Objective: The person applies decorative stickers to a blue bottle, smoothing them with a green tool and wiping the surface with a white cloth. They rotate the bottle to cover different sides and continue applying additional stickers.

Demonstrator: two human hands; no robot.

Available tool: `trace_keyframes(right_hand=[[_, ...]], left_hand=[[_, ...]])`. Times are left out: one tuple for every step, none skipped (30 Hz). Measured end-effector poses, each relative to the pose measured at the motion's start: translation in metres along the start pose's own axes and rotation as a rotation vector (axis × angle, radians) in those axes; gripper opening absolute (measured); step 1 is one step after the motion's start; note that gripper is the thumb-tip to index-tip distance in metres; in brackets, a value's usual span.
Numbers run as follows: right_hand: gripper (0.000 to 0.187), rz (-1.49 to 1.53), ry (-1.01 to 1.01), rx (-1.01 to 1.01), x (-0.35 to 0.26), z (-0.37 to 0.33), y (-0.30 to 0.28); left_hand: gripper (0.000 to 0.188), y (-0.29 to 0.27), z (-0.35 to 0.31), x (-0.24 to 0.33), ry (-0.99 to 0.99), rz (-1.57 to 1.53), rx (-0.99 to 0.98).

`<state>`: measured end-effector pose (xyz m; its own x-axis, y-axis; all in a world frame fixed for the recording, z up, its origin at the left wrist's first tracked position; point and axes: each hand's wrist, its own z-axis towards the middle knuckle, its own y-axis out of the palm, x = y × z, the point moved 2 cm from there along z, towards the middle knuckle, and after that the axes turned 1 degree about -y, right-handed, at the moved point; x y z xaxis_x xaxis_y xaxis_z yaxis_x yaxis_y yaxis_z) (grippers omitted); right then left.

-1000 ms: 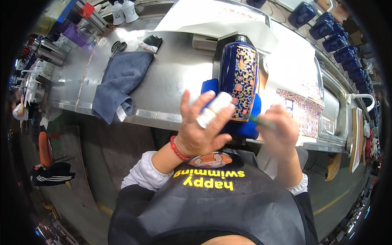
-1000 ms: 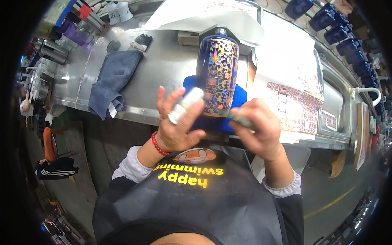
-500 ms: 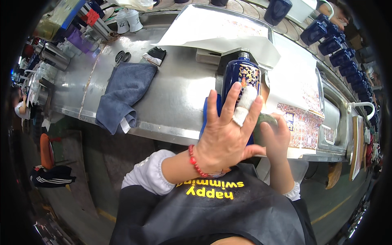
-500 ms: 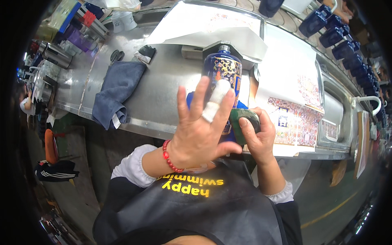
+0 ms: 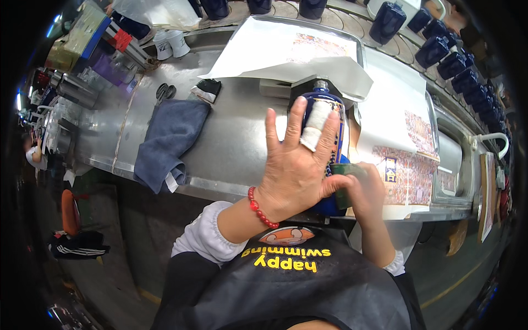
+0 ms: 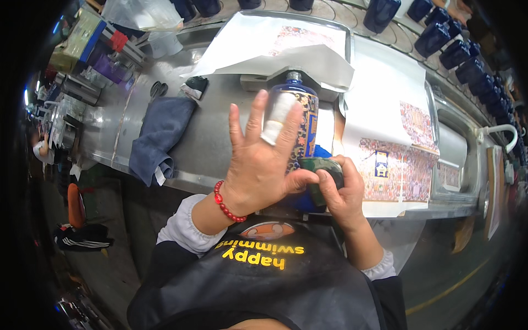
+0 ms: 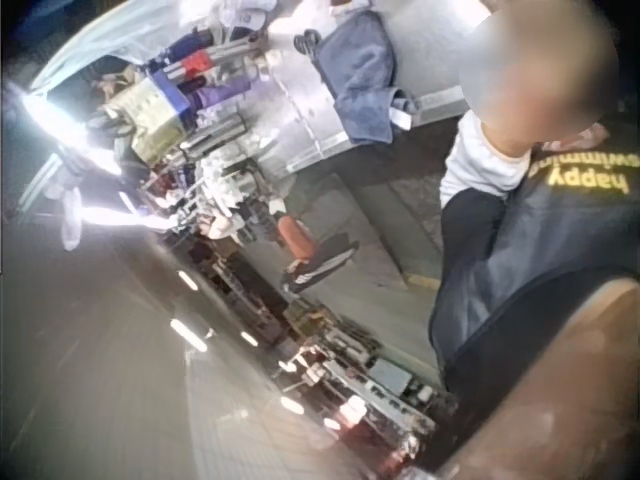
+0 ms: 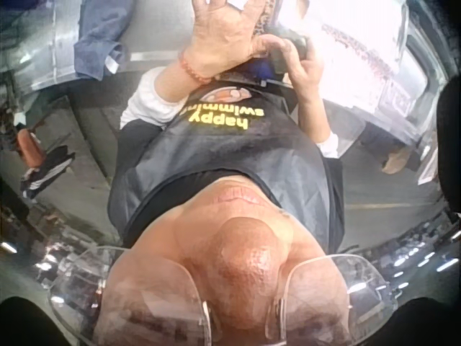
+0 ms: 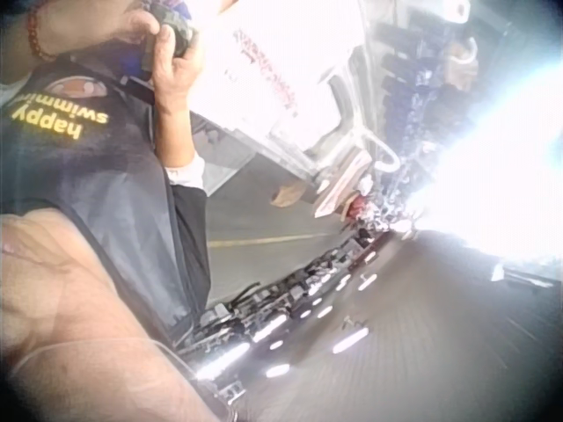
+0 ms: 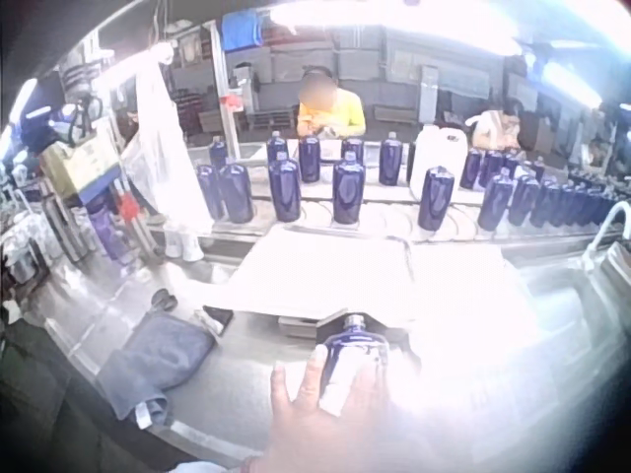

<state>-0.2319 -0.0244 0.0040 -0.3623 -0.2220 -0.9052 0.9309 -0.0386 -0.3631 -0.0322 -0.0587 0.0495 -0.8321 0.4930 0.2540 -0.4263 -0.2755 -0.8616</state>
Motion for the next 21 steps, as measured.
trace_keyframes(right_hand=[[0.021,-0.047,0.008,-0.002,0.001,-0.001,0.000],[0.021,-0.003,0.025,-0.004,0.001,-0.002,0.000],[0.021,0.010,0.046,-0.017,0.002,-0.001,-0.001],[0.020,0.010,0.079,-0.057,0.001,0.000,-0.001],[0.020,0.070,0.054,-0.044,0.000,0.004,-0.003],[0.020,0.116,0.040,-0.057,-0.001,0.010,-0.004],[0.020,0.183,-0.050,-0.094,-0.005,0.017,-0.004],[0.017,0.180,-0.182,-0.038,-0.009,0.027,-0.007],[0.011,-0.051,-0.294,0.020,-0.015,0.036,-0.011],[0.014,-0.111,-0.347,0.027,-0.019,0.048,-0.010],[0.018,-0.181,-0.418,0.030,-0.026,0.058,-0.008],[0.022,-0.296,-0.615,0.021,-0.037,0.064,-0.007],[0.026,-0.472,-0.681,-0.021,-0.046,0.070,-0.005],[0.027,-0.522,-0.848,-0.095,-0.058,0.070,0.000],[0.023,-0.521,-0.967,-0.232,-0.071,0.067,0.002],[0.022,-0.443,-0.882,-0.358,-0.078,0.072,0.002],[0.022,-0.337,-0.912,-0.491,-0.087,0.073,0.003],[0.028,-0.326,-0.795,-0.468,-0.091,0.077,0.003],[0.034,-0.234,-0.767,-0.355,-0.096,0.082,0.002],[0.029,-0.445,-0.745,-0.168,-0.098,0.085,0.001],[0.027,-0.589,-0.799,-0.153,-0.099,0.085,0.003]], left_hand=[[0.101,0.000,-0.001,-0.002,-0.024,-0.005,-0.006],[0.102,0.000,-0.002,-0.005,-0.041,0.005,0.001],[0.102,0.001,-0.005,-0.008,-0.044,0.002,-0.003],[0.102,0.001,-0.008,-0.013,-0.056,-0.016,-0.008],[0.102,0.001,-0.012,-0.018,-0.067,-0.029,-0.012],[0.101,0.000,-0.016,-0.021,-0.073,-0.046,-0.018],[0.100,0.000,-0.021,-0.022,-0.062,-0.073,-0.008],[0.100,0.000,-0.028,-0.022,-0.053,-0.097,0.003],[0.100,-0.001,-0.034,-0.022,-0.043,-0.122,0.013],[0.102,-0.002,-0.041,-0.021,-0.012,-0.129,-0.008],[0.103,-0.002,-0.047,-0.019,-0.029,-0.160,-0.020],[0.104,-0.002,-0.053,-0.017,-0.043,-0.195,-0.023],[0.106,-0.001,-0.059,-0.016,-0.055,-0.230,-0.022],[0.108,-0.001,-0.065,-0.014,-0.065,-0.221,-0.054],[0.107,0.001,-0.068,-0.014,-0.077,-0.235,-0.062],[0.106,0.003,-0.071,-0.013,-0.094,-0.251,-0.069],[0.105,0.005,-0.074,-0.012,-0.111,-0.274,-0.078],[0.103,0.007,-0.075,-0.011,-0.099,-0.252,-0.031],[0.103,0.008,-0.075,-0.011,-0.101,-0.239,-0.021],[0.102,0.009,-0.075,-0.012,-0.096,-0.226,-0.012],[0.101,0.010,-0.075,-0.012,-0.099,-0.217,-0.014]])
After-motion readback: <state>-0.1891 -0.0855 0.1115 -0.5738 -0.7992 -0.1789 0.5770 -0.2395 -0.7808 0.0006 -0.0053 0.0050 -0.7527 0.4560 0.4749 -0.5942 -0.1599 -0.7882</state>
